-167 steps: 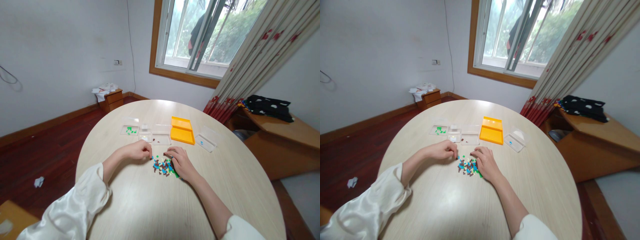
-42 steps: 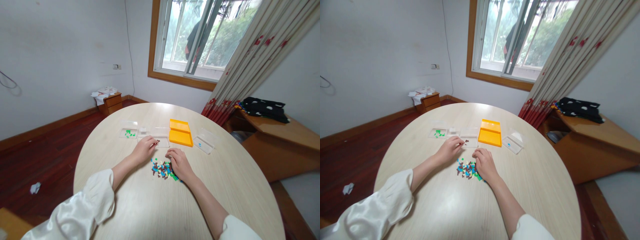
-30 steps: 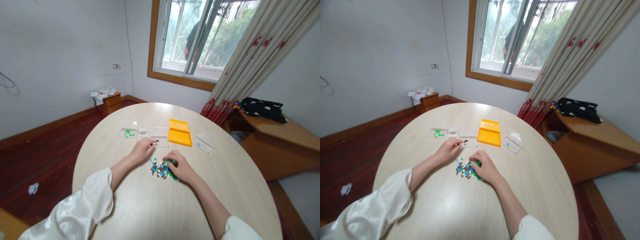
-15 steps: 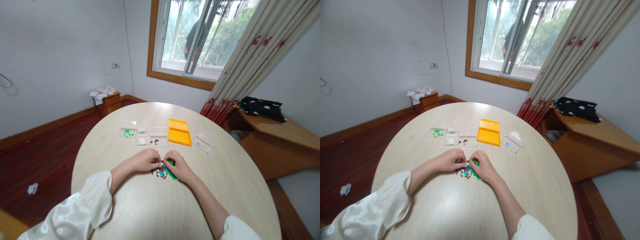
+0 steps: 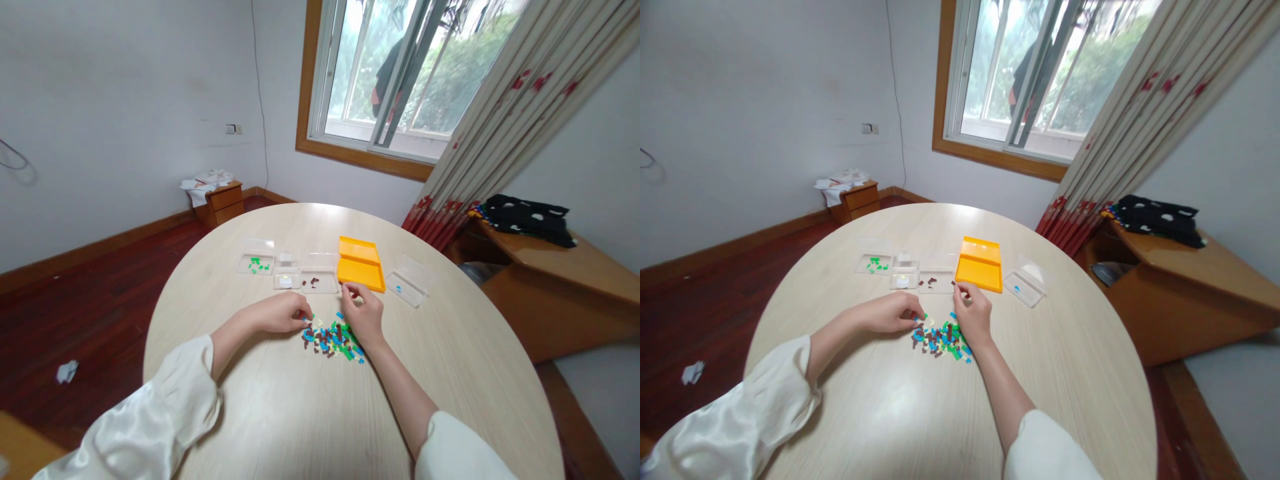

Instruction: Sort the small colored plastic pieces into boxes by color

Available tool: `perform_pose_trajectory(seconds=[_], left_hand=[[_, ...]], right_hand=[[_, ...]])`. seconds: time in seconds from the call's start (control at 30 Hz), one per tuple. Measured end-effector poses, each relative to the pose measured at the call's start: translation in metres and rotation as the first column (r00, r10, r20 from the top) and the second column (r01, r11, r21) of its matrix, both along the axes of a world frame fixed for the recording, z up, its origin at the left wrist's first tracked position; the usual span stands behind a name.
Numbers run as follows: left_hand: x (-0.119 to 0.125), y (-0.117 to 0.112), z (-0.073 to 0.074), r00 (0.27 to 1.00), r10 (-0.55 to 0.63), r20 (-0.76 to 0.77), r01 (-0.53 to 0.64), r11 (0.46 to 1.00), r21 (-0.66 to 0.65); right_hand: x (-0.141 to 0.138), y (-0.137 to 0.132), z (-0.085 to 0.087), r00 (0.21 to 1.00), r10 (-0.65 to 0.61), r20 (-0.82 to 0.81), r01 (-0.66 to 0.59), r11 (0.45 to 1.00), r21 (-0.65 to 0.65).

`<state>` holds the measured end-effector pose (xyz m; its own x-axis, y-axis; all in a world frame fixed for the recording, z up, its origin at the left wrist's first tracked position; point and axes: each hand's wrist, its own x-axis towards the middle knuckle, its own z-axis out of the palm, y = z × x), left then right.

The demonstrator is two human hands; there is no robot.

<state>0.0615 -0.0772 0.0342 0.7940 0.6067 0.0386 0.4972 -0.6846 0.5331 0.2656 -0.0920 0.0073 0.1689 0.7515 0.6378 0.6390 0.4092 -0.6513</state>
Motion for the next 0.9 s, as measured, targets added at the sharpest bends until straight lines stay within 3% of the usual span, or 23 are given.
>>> perform_pose_trajectory(seconds=[0.1, 0.23, 0.4, 0.6, 0.77, 0.9], left_hand=[[0.0, -0.001, 0.001, 0.999, -0.02, 0.027, 0.02, 1.0, -0.017], [0.0, -0.002, 0.001, 0.996, -0.052, 0.069, 0.055, 0.998, -0.042], [0.0, 0.0, -0.004, 0.994, -0.067, 0.083, 0.071, 0.996, -0.052], [0.001, -0.001, -0.005, 0.997, -0.037, 0.061, 0.041, 0.997, -0.061], [0.002, -0.003, -0.005, 0.998, -0.014, 0.064, 0.02, 0.995, -0.099], [0.002, -0.002, -0.006, 0.997, 0.029, 0.078, -0.016, 0.987, -0.162]], right_hand=[[-0.006, 0.014, -0.004, 1.0, 0.025, 0.004, -0.025, 0.999, 0.027], [-0.008, 0.024, -0.01, 0.995, 0.086, -0.043, -0.088, 0.995, -0.037], [-0.006, 0.023, -0.011, 0.989, 0.075, -0.128, -0.091, 0.988, -0.121], [-0.006, 0.021, -0.008, 0.987, 0.089, -0.136, -0.106, 0.986, -0.126], [-0.008, 0.018, -0.007, 0.992, 0.12, -0.034, -0.123, 0.986, -0.113], [-0.01, 0.011, -0.004, 0.966, 0.224, 0.13, -0.218, 0.974, -0.062]])
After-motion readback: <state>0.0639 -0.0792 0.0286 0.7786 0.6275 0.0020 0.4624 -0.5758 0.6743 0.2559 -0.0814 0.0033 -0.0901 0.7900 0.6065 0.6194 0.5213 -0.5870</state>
